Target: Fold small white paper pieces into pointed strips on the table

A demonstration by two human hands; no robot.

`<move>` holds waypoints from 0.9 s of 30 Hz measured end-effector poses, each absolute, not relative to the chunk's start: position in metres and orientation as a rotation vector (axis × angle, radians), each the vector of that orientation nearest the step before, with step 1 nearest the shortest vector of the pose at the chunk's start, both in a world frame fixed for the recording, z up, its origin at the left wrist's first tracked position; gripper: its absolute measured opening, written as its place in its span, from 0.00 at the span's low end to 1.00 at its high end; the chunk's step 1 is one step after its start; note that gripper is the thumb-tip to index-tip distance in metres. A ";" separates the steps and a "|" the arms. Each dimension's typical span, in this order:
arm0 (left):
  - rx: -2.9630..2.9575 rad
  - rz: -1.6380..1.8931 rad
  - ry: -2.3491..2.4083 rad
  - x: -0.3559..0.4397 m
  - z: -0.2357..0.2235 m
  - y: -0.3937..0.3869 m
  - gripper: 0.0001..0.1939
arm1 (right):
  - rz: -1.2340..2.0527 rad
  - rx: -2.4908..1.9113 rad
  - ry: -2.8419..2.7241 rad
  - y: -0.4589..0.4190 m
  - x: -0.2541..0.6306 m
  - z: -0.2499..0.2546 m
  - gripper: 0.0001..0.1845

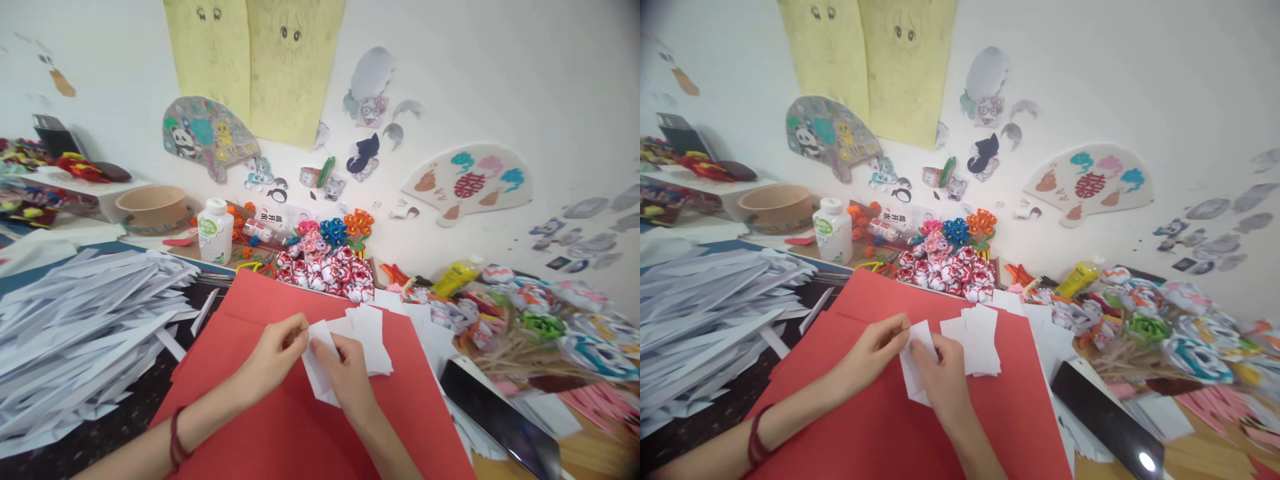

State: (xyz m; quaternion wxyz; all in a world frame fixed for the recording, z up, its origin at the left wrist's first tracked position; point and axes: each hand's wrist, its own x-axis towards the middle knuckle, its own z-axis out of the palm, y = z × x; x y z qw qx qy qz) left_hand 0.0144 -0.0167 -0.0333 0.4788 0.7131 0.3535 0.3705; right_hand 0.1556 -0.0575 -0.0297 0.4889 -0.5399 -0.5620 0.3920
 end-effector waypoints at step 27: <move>1.790 0.931 0.903 0.008 -0.023 -0.010 0.13 | 1.177 -1.264 -1.292 -0.052 0.170 -0.026 0.17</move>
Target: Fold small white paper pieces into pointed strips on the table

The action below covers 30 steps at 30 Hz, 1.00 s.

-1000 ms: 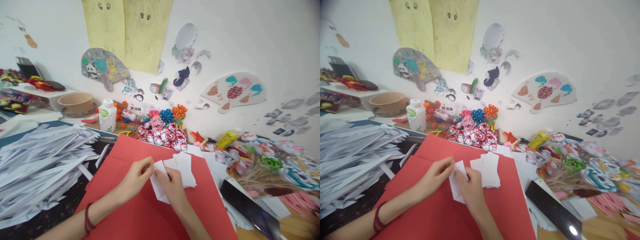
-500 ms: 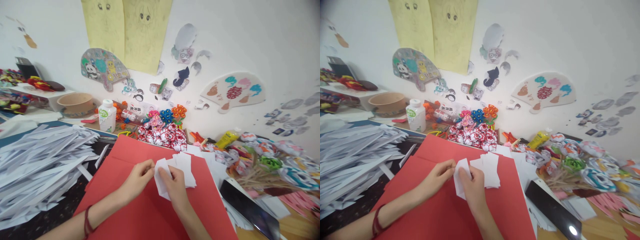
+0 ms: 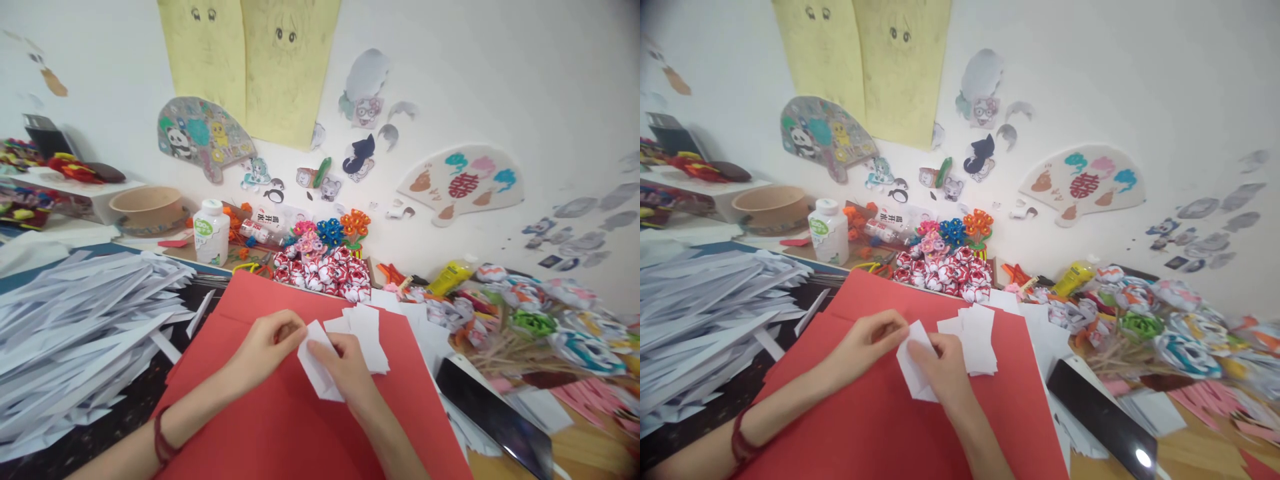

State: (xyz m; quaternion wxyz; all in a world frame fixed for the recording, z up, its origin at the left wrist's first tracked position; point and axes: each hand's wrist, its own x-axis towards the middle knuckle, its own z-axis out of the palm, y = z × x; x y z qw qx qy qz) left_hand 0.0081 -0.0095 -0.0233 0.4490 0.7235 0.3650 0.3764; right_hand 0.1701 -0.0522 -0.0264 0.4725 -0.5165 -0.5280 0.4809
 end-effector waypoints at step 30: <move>3.182 0.819 0.495 -0.012 -0.015 -0.003 0.12 | 1.140 -1.252 -1.107 -0.047 0.178 -0.035 0.15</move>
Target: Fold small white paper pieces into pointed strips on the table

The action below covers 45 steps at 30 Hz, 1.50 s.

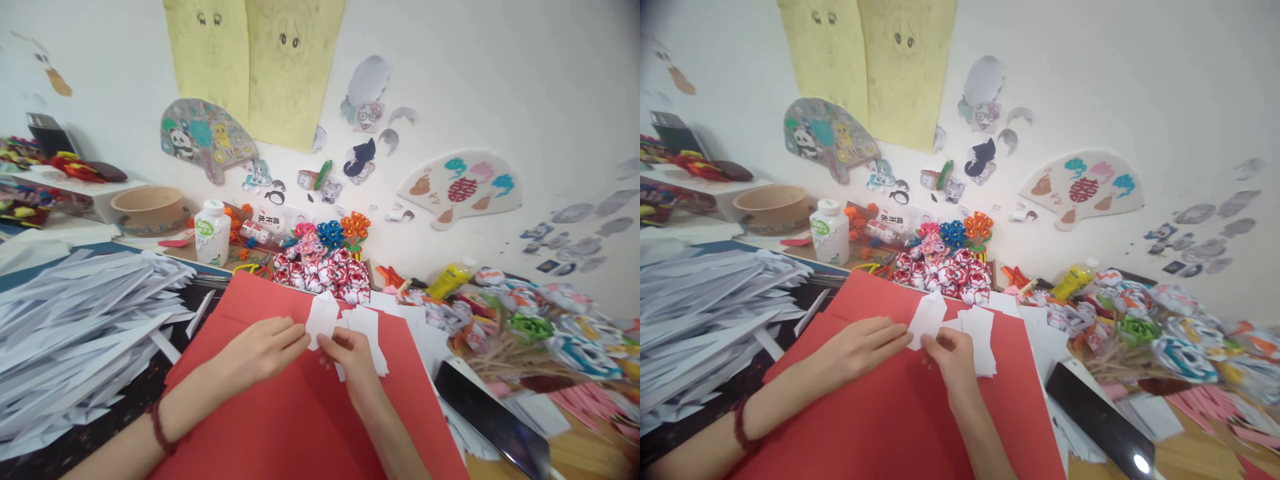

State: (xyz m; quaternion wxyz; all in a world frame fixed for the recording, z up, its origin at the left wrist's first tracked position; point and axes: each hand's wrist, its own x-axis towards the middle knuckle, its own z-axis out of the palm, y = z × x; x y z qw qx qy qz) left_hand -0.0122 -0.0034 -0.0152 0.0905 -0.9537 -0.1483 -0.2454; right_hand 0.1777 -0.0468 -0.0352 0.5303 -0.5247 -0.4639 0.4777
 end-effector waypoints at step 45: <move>-3.336 -1.383 -1.432 0.003 -0.024 -0.004 0.18 | 1.112 -1.141 -1.211 -0.050 0.171 -0.032 0.10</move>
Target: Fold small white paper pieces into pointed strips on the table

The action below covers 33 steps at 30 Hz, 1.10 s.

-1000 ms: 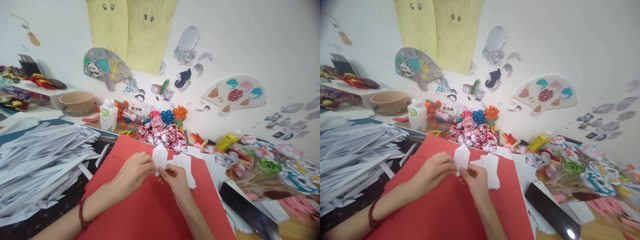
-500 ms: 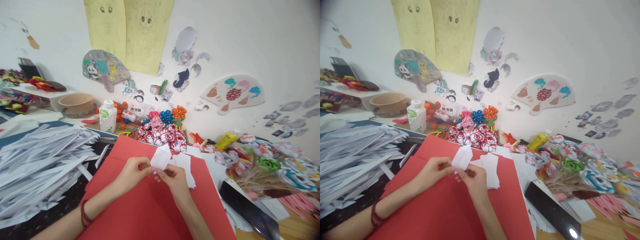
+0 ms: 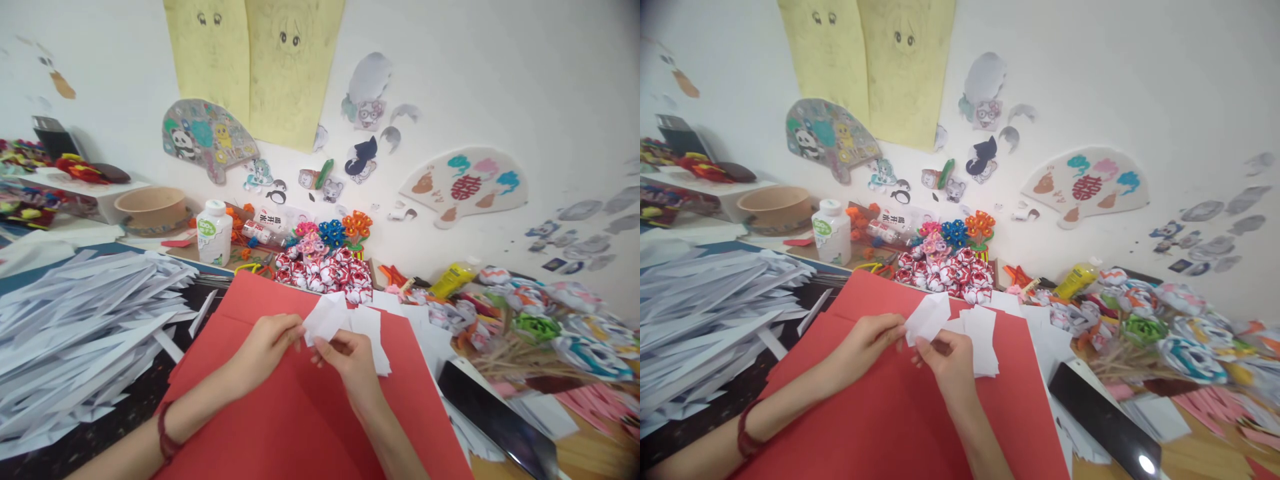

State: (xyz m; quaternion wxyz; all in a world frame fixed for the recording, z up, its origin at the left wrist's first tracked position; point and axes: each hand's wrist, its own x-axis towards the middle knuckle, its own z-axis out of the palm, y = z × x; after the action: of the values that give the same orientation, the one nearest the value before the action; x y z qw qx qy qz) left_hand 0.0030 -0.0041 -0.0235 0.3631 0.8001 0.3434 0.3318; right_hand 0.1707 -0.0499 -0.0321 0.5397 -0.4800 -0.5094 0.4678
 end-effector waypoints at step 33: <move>1.840 0.823 0.798 -0.002 -0.019 0.002 0.15 | 1.191 -1.137 -1.239 -0.052 0.173 -0.031 0.14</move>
State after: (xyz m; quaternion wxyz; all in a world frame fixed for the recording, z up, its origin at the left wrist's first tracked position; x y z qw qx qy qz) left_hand -0.0018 0.0019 -0.0187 0.4679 0.7501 0.3252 0.3355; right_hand 0.1728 -0.0524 -0.0314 0.5144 -0.4731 -0.5156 0.4957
